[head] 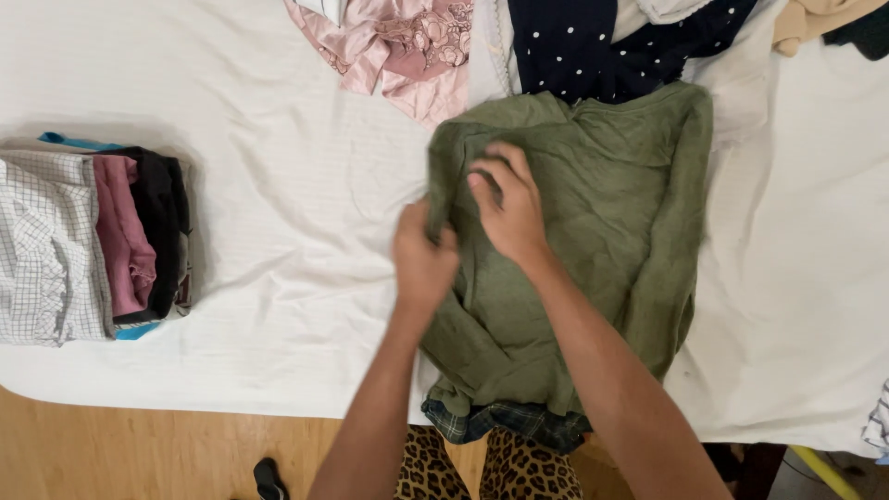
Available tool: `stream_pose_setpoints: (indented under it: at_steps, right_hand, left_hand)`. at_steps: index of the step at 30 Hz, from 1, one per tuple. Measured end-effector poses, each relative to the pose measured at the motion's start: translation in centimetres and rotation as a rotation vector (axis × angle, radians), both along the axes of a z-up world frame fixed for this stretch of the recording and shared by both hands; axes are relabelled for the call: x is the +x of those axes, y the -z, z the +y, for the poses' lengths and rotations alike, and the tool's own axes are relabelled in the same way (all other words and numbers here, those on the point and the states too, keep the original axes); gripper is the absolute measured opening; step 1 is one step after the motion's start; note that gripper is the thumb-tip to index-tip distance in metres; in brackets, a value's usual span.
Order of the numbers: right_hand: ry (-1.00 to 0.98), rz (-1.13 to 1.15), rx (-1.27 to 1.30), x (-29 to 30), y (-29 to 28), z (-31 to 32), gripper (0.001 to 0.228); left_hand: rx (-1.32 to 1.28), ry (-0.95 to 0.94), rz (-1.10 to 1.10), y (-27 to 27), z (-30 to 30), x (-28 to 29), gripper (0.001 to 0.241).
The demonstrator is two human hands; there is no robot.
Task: The person folds several pieces of clothing on a bed, including a pink shirt, a white checkered shirt, a green shirt, and a dark blue polka-dotted shirt. They smooth out each item, fold the sides and bottom up, and place the finished items into a neat stack on the left side of the bed.
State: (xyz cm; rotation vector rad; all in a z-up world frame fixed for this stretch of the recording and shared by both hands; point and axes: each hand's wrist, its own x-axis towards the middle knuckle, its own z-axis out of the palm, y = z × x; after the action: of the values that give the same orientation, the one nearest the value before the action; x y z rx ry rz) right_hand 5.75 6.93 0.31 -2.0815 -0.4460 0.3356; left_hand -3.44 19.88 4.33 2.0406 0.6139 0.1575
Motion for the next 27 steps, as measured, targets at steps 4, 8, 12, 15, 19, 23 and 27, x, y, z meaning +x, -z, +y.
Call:
stream_pose_setpoints:
  at_steps: [4, 8, 12, 15, 19, 23, 27]
  right_hand:
    - [0.277, 0.554, 0.160, -2.0, 1.5, -3.5, 0.051]
    - [0.386, 0.736, 0.521, -3.1, 0.8, -6.4, 0.060]
    - [0.310, 0.605, 0.292, -5.3, 4.1, -9.0, 0.047]
    - [0.373, 0.773, 0.125, -5.4, 1.1, -8.6, 0.037]
    - [0.153, 1.073, -0.226, -6.7, 0.9, -10.4, 0.034]
    - [0.089, 1.105, 0.101, -9.1, 3.5, -13.8, 0.044]
    - [0.402, 1.146, 0.703, -9.1, 1.1, -13.3, 0.065]
  left_hand:
    - [-0.180, 0.147, 0.033, -3.1, -4.3, 0.4, 0.038]
    - [-0.156, 0.293, 0.032, -1.6, -5.4, -0.3, 0.053]
    - [-0.033, 0.121, 0.162, 0.1, -4.5, -0.6, 0.033]
    - [0.114, 0.170, 0.026, 3.3, -3.6, -1.0, 0.035]
    - [0.004, 0.206, -0.091, 4.9, -3.1, -0.3, 0.043]
    - [0.036, 0.243, 0.146, 4.4, -3.0, 0.4, 0.042]
    - [0.014, 0.255, 0.199, 4.2, -3.2, 0.6, 0.044]
